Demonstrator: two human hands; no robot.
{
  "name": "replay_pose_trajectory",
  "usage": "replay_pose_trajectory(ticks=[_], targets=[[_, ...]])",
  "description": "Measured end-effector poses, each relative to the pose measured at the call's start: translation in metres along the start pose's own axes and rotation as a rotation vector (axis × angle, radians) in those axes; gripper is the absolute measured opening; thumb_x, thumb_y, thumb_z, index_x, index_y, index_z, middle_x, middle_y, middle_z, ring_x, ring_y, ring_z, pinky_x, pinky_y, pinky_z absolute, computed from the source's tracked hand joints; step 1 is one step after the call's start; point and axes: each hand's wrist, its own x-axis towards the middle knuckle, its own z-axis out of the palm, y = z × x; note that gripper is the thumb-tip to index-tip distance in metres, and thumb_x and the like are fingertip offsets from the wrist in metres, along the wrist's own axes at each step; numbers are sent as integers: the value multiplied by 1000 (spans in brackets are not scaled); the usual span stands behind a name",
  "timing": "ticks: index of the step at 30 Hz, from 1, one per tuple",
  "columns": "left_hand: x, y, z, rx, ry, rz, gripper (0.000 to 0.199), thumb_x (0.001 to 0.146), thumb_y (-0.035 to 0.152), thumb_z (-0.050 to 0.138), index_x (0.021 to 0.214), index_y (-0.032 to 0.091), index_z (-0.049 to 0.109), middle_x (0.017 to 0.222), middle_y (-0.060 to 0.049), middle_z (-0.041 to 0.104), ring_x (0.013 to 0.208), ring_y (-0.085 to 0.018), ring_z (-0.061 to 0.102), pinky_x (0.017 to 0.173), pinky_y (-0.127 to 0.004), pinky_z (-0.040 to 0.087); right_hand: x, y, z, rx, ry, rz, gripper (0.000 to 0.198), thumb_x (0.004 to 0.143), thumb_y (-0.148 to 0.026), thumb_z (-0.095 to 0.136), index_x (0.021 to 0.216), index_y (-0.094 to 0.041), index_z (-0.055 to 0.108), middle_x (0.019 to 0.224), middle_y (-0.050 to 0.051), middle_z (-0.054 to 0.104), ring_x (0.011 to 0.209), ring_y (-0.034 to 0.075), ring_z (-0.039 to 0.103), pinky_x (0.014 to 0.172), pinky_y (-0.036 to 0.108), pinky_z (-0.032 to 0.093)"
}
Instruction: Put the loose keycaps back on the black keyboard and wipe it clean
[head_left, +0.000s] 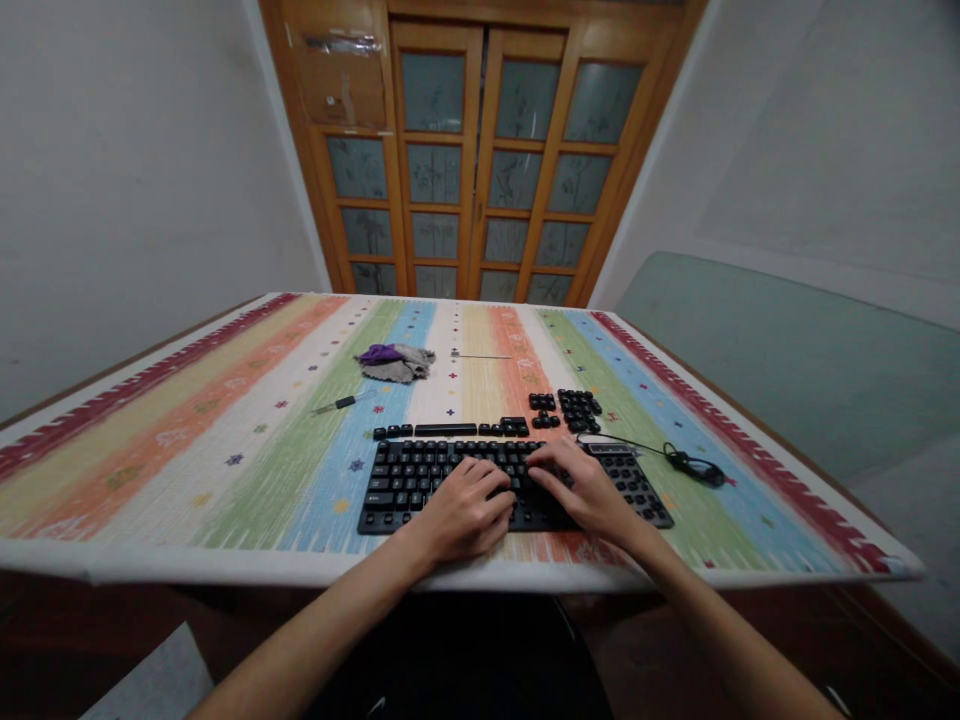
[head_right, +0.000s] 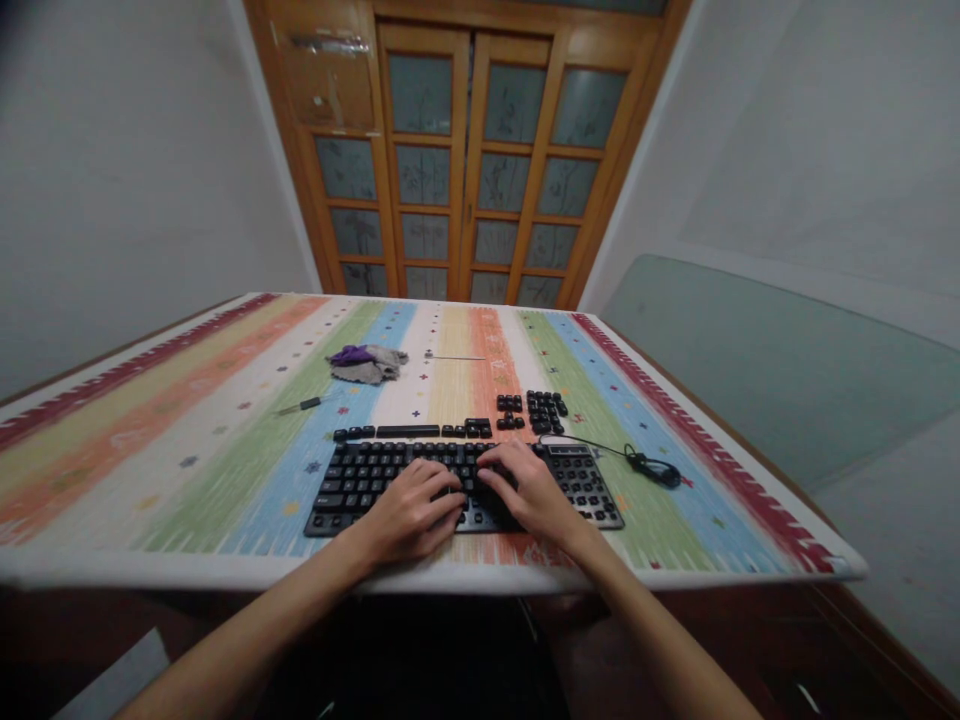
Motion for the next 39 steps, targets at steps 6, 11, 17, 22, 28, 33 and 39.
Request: replay_pose_trajectory(ticks=[6, 11, 17, 22, 28, 33, 39], targets=[[-1, 1, 2, 0, 0, 9, 12, 95, 17, 55, 95, 15, 67, 98, -8, 68, 96, -23, 57, 84, -37, 45, -23, -10, 11, -47, 13, -94, 10, 100, -22, 58, 101, -20, 67, 85, 6, 70, 83, 21, 60, 76, 36, 54], [0, 2, 2, 5, 13, 29, 12, 95, 16, 55, 92, 15, 67, 96, -8, 68, 94, -22, 57, 83, -36, 46, -26, -12, 19, -119, 37, -167, 9, 99, -19, 59, 98, -19, 68, 87, 6, 72, 81, 20, 57, 75, 36, 52], [0, 2, 2, 14, 7, 26, 13, 95, 16, 55, 90, 15, 66, 96, -8, 68, 94, -22, 58, 84, -36, 46, -29, -13, 22, -175, 60, -156, 13, 99, -21, 58, 102, -19, 71, 95, 9, 70, 88, 22, 59, 79, 39, 54], [0, 2, 1, 10, 6, 26, 12, 94, 16, 55, 92, 15, 67, 97, -8, 68, 94, -22, 57, 84, -36, 46, -28, -14, 18, -184, 45, -140, 15, 97, -21, 59, 105, -18, 72, 100, 11, 68, 92, 24, 58, 82, 42, 55], [0, 2, -1, 4, -12, 31, 15, 96, 16, 54, 101, 15, 68, 99, -8, 68, 95, -22, 58, 84, -36, 47, -28, -12, 15, -176, 62, -164, 17, 98, -20, 59, 106, -16, 73, 98, 11, 68, 91, 23, 57, 80, 40, 55], [0, 2, -1, -6, -17, 41, 22, 95, 16, 55, 113, 15, 67, 100, -8, 68, 96, -23, 58, 85, -37, 47, -27, -11, 16, -192, 62, -188, 19, 99, -19, 57, 106, -15, 74, 97, 11, 69, 89, 23, 57, 79, 40, 56], [-1, 2, 1, -4, -37, 31, 20, 95, 16, 56, 112, 14, 67, 100, -8, 68, 97, -23, 58, 86, -37, 48, -25, -12, 16, -222, 57, -227, 20, 99, -17, 55, 103, -16, 75, 96, 11, 69, 87, 22, 57, 78, 39, 56]])
